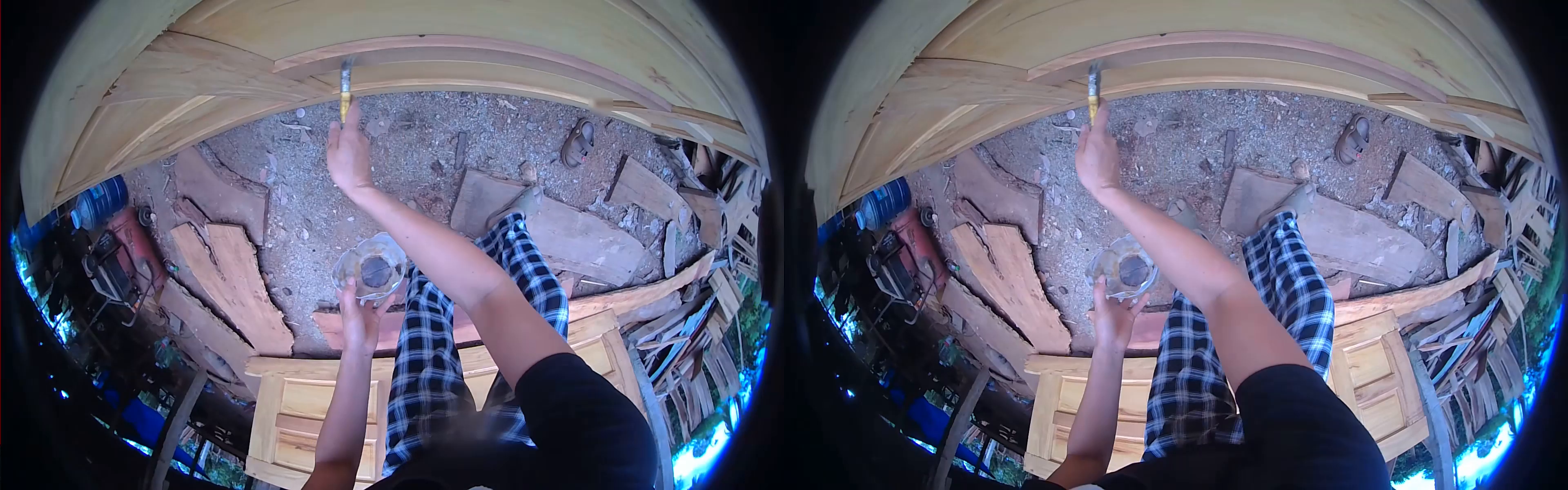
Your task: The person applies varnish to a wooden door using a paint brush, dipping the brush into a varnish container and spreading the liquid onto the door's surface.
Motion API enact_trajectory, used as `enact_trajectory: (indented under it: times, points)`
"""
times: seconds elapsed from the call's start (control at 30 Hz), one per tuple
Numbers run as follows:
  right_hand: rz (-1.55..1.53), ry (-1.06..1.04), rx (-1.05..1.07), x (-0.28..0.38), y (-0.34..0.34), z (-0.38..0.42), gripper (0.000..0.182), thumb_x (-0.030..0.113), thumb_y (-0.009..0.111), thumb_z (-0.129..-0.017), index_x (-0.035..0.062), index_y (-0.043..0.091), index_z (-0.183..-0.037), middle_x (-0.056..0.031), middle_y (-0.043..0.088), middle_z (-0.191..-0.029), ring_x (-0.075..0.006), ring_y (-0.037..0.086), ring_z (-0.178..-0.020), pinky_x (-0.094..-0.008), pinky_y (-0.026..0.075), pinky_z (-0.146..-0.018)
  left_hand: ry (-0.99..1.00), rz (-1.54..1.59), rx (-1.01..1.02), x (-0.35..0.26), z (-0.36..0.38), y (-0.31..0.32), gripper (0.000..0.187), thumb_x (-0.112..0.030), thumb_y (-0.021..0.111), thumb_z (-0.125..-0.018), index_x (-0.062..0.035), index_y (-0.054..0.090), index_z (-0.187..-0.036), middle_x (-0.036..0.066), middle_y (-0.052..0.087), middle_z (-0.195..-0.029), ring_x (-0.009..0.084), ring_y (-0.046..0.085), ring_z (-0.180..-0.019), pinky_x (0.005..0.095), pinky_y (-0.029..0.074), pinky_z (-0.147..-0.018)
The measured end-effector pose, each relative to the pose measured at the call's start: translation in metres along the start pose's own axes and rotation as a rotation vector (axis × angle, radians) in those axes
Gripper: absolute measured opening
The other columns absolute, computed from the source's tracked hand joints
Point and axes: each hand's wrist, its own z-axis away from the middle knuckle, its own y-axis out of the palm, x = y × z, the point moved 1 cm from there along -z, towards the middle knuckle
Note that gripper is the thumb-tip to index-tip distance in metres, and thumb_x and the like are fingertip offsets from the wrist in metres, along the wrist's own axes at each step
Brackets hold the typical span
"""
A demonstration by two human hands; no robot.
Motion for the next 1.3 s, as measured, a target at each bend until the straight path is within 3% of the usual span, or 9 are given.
enact_trajectory:
  times: [0.13, 0.3, 0.43, 0.5, 0.63, 0.83, 1.0, 1.17, 1.3]
  points:
    - [0.284, -0.261, 0.342, -0.003, 0.024, -0.013, 0.045, 0.019, 0.043, -0.095, 0.0068, 0.030, -0.135, -0.0272, 0.062, -0.080, -0.0456, 0.061, -0.079, -0.0540, 0.045, -0.072, -0.089, 0.156, -0.024, 0.006, -0.011, -0.010, 0.072, -0.054, 0.054, -0.087, -0.0121, 0.028, -0.140, 0.012, 0.035, -0.137, 0.0293, 0.042, -0.124, 0.0469, 0.046, -0.096]
    - [0.499, -0.310, 0.390, -0.021, -0.103, -0.070, 0.039, 0.028, 0.046, -0.095, 0.0142, 0.041, -0.131, -0.0206, 0.063, -0.080, -0.0430, 0.061, -0.080, -0.0498, 0.046, -0.071, -0.090, 0.196, 0.045, 0.011, -0.010, 0.013, 0.073, -0.055, 0.053, -0.087, -0.0122, 0.027, -0.141, 0.012, 0.035, -0.138, 0.0305, 0.042, -0.124, 0.0466, 0.046, -0.097]
    - [0.697, -0.277, -0.064, -0.091, -0.230, -0.072, 0.041, 0.030, 0.049, -0.096, 0.0071, 0.047, -0.130, -0.0119, 0.059, -0.074, -0.0238, 0.058, -0.062, -0.0337, 0.046, -0.062, -0.090, 0.196, 0.118, 0.020, -0.024, 0.025, 0.071, -0.053, 0.052, -0.089, -0.0120, 0.026, -0.141, 0.013, 0.035, -0.138, 0.0296, 0.043, -0.125, 0.0477, 0.045, -0.098]
    - [0.595, -0.174, -0.217, -0.168, -0.298, -0.084, 0.035, 0.026, 0.045, -0.097, 0.0094, 0.045, -0.127, -0.0110, 0.060, -0.072, -0.0282, 0.061, -0.061, -0.0417, 0.049, -0.059, -0.082, 0.160, 0.108, 0.031, -0.036, 0.025, 0.070, -0.052, 0.052, -0.089, -0.0117, 0.027, -0.140, 0.012, 0.037, -0.137, 0.0287, 0.043, -0.126, 0.0479, 0.043, -0.100]
    - [-0.104, 0.187, -0.460, -0.180, -0.321, -0.115, 0.016, 0.020, 0.041, -0.097, 0.0098, 0.040, -0.109, -0.0049, 0.047, -0.071, -0.0102, 0.043, -0.049, -0.0257, 0.034, -0.037, -0.179, 0.241, 0.082, 0.039, -0.047, 0.019, 0.071, -0.051, 0.054, -0.088, -0.0103, 0.027, -0.139, 0.013, 0.038, -0.137, 0.0287, 0.042, -0.126, 0.0471, 0.043, -0.101]
    - [0.071, 0.070, -0.605, -0.142, -0.101, -0.137, 0.053, 0.013, 0.040, -0.096, -0.0098, 0.011, -0.134, -0.0300, 0.059, -0.089, -0.0356, 0.062, -0.072, -0.0447, 0.047, -0.065, -0.150, 0.192, 0.033, 0.035, -0.054, -0.014, 0.076, -0.053, 0.055, -0.087, -0.0086, 0.025, -0.140, 0.014, 0.036, -0.138, 0.0296, 0.040, -0.127, 0.0465, 0.045, -0.100]
    - [0.188, -0.194, 0.052, -0.102, 0.052, -0.042, 0.063, 0.010, 0.043, -0.093, -0.0058, 0.007, -0.142, -0.0287, 0.059, -0.097, -0.0442, 0.060, -0.085, -0.0492, 0.048, -0.073, -0.088, 0.221, -0.079, 0.025, -0.059, -0.037, 0.077, -0.057, 0.054, -0.086, -0.0099, 0.027, -0.141, 0.013, 0.035, -0.138, 0.0308, 0.039, -0.127, 0.0471, 0.046, -0.097]
    - [0.468, -0.428, 0.514, -0.092, 0.021, -0.060, 0.048, 0.015, 0.044, -0.093, 0.0089, 0.028, -0.138, -0.0266, 0.053, -0.118, -0.0452, 0.059, -0.089, -0.0517, 0.048, -0.076, -0.032, 0.204, -0.109, 0.026, -0.055, -0.011, 0.075, -0.058, 0.051, -0.087, -0.0113, 0.027, -0.141, 0.013, 0.036, -0.139, 0.0296, 0.041, -0.126, 0.0469, 0.045, -0.098]
    - [0.774, -0.438, 0.351, -0.118, -0.120, -0.123, 0.040, 0.020, 0.046, -0.093, 0.0119, 0.038, -0.132, -0.0190, 0.059, -0.110, -0.0410, 0.062, -0.086, -0.0493, 0.050, -0.075, -0.085, 0.186, -0.023, 0.049, -0.056, 0.034, 0.075, -0.058, 0.050, -0.087, -0.0112, 0.027, -0.141, 0.012, 0.036, -0.139, 0.0284, 0.043, -0.124, 0.0457, 0.045, -0.098]
